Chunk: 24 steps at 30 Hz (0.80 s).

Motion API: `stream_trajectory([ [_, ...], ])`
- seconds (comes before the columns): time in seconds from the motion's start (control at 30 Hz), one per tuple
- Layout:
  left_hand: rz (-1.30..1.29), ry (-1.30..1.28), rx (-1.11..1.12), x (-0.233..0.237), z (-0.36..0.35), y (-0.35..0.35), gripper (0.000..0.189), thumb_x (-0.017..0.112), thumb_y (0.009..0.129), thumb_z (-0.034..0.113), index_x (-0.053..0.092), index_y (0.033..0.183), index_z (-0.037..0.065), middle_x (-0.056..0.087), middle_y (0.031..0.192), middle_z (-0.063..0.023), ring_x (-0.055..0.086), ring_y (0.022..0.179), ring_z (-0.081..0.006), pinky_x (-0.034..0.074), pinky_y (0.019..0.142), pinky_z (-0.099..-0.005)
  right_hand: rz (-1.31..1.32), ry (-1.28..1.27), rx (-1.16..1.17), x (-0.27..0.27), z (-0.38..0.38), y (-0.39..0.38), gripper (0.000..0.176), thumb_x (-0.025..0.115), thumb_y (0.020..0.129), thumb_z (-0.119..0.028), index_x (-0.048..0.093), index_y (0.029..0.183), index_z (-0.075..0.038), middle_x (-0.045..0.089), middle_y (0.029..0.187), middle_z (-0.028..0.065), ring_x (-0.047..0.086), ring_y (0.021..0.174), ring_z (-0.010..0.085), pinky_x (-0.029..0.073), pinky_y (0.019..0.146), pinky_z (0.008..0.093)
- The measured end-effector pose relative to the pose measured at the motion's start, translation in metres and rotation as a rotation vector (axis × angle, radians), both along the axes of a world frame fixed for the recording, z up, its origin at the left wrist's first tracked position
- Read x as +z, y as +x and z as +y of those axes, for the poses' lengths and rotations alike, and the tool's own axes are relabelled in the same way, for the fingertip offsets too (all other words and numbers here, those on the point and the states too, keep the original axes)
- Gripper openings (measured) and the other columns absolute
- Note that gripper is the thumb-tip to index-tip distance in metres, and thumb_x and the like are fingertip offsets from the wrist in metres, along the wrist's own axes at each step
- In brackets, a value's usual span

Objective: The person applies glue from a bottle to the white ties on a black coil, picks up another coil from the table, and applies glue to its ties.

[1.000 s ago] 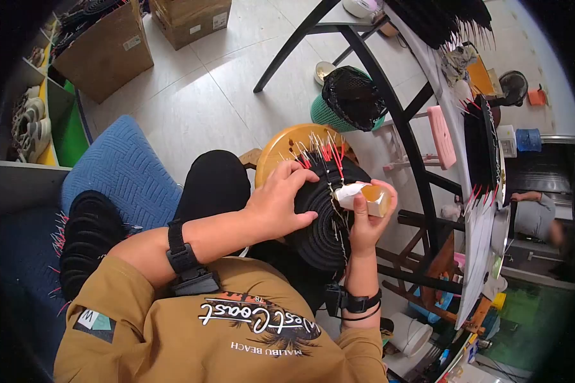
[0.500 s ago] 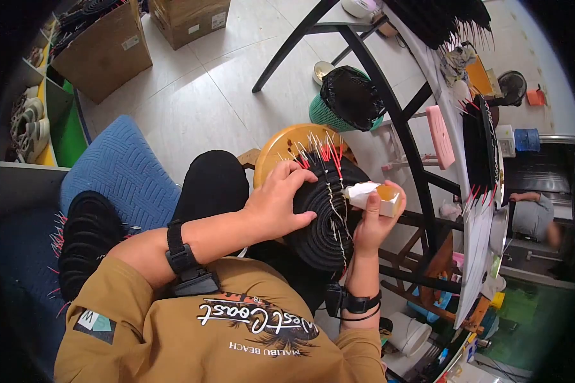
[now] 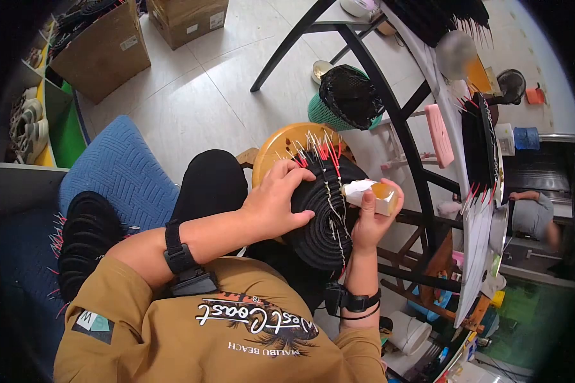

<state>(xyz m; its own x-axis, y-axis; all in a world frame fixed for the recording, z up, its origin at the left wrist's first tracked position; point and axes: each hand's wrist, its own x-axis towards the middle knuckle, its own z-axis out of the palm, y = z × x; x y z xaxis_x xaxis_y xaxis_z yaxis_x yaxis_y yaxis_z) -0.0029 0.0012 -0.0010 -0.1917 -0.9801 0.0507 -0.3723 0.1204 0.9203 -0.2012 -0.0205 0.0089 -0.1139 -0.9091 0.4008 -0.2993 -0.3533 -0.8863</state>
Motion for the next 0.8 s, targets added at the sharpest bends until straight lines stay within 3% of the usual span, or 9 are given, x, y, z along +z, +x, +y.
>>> stream_trajectory([
  [0.17,-0.006,-0.001,0.002,0.0,0.0,0.0,0.056,0.076,0.063,0.019,0.049,0.111,0.011,0.042,0.109,-0.0135,0.047,0.104,-0.0309,0.041,0.09,-0.0364,0.07,-0.012,-0.016,0.002,0.001,0.001,0.039,0.06,0.086,-0.016,0.038,0.116,-0.005,0.052,0.097,0.0084,0.054,0.084,0.0148,0.048,0.067,0.0231],
  [0.57,-0.011,0.015,-0.001,0.001,0.0,0.0,0.055,0.076,0.063,0.02,0.049,0.111,0.012,0.041,0.11,-0.0133,0.048,0.103,-0.0303,0.042,0.088,-0.0361,0.084,-0.031,-0.037,-0.001,0.0,-0.002,0.038,0.06,0.086,-0.017,0.038,0.115,-0.005,0.051,0.098,0.0081,0.055,0.078,0.0146,0.049,0.055,0.0215],
  [0.63,-0.009,0.019,-0.004,0.001,0.0,0.001,0.056,0.076,0.063,0.02,0.049,0.111,0.013,0.041,0.11,-0.0133,0.048,0.103,-0.0304,0.042,0.089,-0.0363,-0.029,0.038,-0.036,0.005,0.004,0.002,0.038,0.06,0.086,-0.016,0.038,0.115,-0.005,0.05,0.1,0.0084,0.055,0.083,0.0157,0.05,0.064,0.0247],
  [0.8,-0.013,0.014,-0.001,0.001,0.0,0.001,0.056,0.076,0.063,0.02,0.049,0.111,0.013,0.041,0.111,-0.0137,0.047,0.105,-0.0312,0.042,0.09,-0.0365,0.006,-0.014,0.033,0.006,0.004,0.005,0.039,0.061,0.085,-0.014,0.038,0.115,-0.003,0.048,0.105,0.0094,0.054,0.091,0.0177,0.046,0.08,0.0296],
])
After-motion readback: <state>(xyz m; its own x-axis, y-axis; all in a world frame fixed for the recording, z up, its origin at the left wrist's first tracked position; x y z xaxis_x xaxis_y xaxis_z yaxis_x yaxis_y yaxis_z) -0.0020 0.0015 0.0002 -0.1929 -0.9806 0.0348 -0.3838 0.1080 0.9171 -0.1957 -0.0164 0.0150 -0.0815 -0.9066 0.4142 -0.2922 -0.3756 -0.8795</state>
